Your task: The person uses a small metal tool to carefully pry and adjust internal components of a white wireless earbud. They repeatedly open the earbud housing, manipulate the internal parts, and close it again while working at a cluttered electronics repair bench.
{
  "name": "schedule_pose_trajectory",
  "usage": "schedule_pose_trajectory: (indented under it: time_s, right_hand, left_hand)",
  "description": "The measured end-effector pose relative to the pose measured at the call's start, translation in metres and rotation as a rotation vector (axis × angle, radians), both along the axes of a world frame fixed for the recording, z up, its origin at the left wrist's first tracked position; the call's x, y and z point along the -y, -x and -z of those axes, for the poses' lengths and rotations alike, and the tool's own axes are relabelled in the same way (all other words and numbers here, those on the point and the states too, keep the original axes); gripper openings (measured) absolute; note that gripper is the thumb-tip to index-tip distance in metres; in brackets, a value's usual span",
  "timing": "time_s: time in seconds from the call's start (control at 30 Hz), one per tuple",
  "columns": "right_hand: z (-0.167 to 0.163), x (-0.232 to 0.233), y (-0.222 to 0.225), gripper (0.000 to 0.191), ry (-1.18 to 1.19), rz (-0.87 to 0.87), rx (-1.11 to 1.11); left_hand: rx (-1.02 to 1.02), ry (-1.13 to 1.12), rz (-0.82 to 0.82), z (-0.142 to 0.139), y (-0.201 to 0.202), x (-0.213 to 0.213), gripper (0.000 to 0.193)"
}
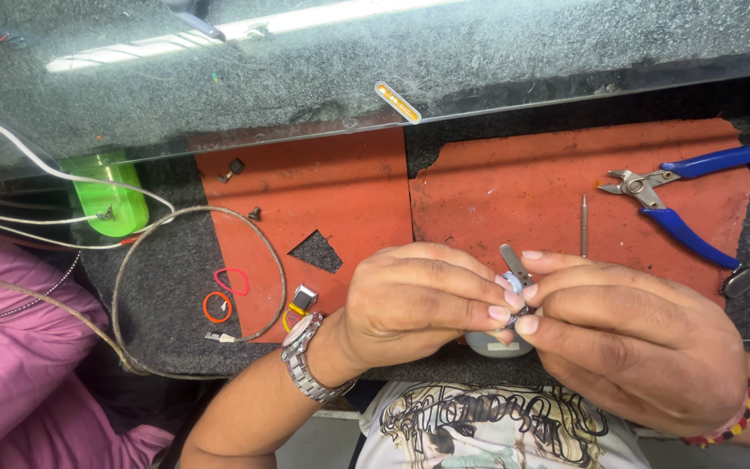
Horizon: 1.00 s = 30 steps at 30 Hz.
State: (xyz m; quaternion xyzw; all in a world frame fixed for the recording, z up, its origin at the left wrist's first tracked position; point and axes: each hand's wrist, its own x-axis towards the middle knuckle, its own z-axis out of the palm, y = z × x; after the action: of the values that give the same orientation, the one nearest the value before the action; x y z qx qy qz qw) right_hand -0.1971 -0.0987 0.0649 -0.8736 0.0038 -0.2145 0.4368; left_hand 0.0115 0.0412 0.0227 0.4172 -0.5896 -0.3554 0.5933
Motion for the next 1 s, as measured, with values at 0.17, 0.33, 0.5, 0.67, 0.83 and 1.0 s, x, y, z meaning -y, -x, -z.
schedule_pose_trajectory:
  time_s: [0.17, 0.33, 0.5, 0.67, 0.83, 1.0]
  right_hand:
    - [-0.0003, -0.0026, 0.001, 0.031, 0.073, 0.016, 0.051]
    - [-0.0013, 0.0025, 0.0019, 0.032, 0.183, -0.05, 0.1]
    - [-0.0039, 0.0018, 0.0023, 0.032, 0.243, -0.06, 0.102]
    - [-0.0045, 0.0016, 0.0026, 0.033, 0.287, -0.057, 0.097]
    - [-0.0052, 0.0011, 0.0032, 0.033, 0.307, -0.062, 0.096]
    - [-0.0054, 0.0003, 0.0019, 0.032, 0.319, -0.055, 0.108]
  left_hand:
    - [0.015, 0.012, -0.034, -0.0007, 0.0013, -0.0007, 0.024]
    - [0.014, 0.023, -0.054, -0.0019, 0.0025, -0.0027, 0.023]
    - [0.015, 0.031, -0.079, -0.0023, 0.0048, -0.0039, 0.022]
    - [0.024, 0.026, -0.1, -0.002, 0.006, -0.0051, 0.023]
    - [0.015, 0.018, -0.118, -0.0012, 0.0078, -0.0067, 0.023]
    - [0.003, 0.013, -0.13, -0.001, 0.0091, -0.0078, 0.022]
